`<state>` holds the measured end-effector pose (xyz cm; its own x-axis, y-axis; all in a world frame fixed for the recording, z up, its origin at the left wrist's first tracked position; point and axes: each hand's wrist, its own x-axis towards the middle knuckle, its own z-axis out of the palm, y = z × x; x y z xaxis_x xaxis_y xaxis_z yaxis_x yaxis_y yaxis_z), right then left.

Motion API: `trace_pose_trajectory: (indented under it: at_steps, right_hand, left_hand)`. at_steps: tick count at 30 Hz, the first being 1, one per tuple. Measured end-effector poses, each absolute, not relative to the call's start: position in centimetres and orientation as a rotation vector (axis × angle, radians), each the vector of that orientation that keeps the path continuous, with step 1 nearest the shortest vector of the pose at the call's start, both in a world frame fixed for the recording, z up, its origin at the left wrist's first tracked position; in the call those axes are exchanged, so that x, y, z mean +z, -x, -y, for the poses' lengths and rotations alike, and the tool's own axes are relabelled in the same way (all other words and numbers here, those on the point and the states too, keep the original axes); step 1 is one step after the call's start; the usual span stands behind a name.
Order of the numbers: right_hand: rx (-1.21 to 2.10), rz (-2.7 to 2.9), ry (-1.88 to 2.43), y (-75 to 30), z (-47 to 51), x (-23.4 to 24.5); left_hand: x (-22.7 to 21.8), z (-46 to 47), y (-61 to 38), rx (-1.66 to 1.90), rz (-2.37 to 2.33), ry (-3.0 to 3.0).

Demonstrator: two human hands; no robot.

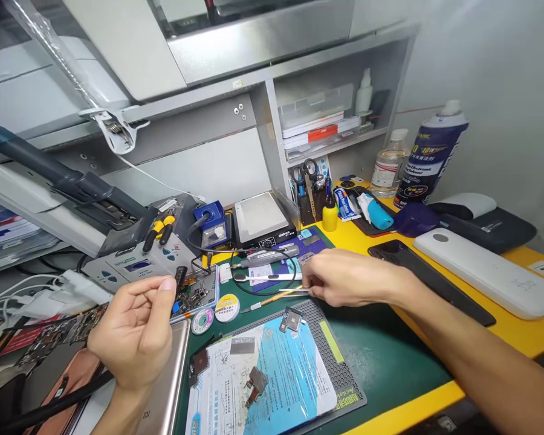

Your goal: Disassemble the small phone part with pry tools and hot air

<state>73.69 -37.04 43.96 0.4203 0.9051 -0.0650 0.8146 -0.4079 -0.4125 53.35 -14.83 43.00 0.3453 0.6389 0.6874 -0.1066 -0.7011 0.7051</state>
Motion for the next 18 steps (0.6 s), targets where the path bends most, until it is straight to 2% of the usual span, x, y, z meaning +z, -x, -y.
trace_pose_trajectory:
  at_steps: [10, 18]
  right_hand:
    - [0.335, 1.666, 2.338, -71.5, 33.8, 42.6]
    - [0.364, 1.696, 2.202, -71.0, 32.3, 41.9]
  left_hand:
    - [41.8, 14.1, -53.4, 1.366, -0.381, -1.973]
    - [42.5, 13.3, -53.4, 1.366, -0.385, -1.91]
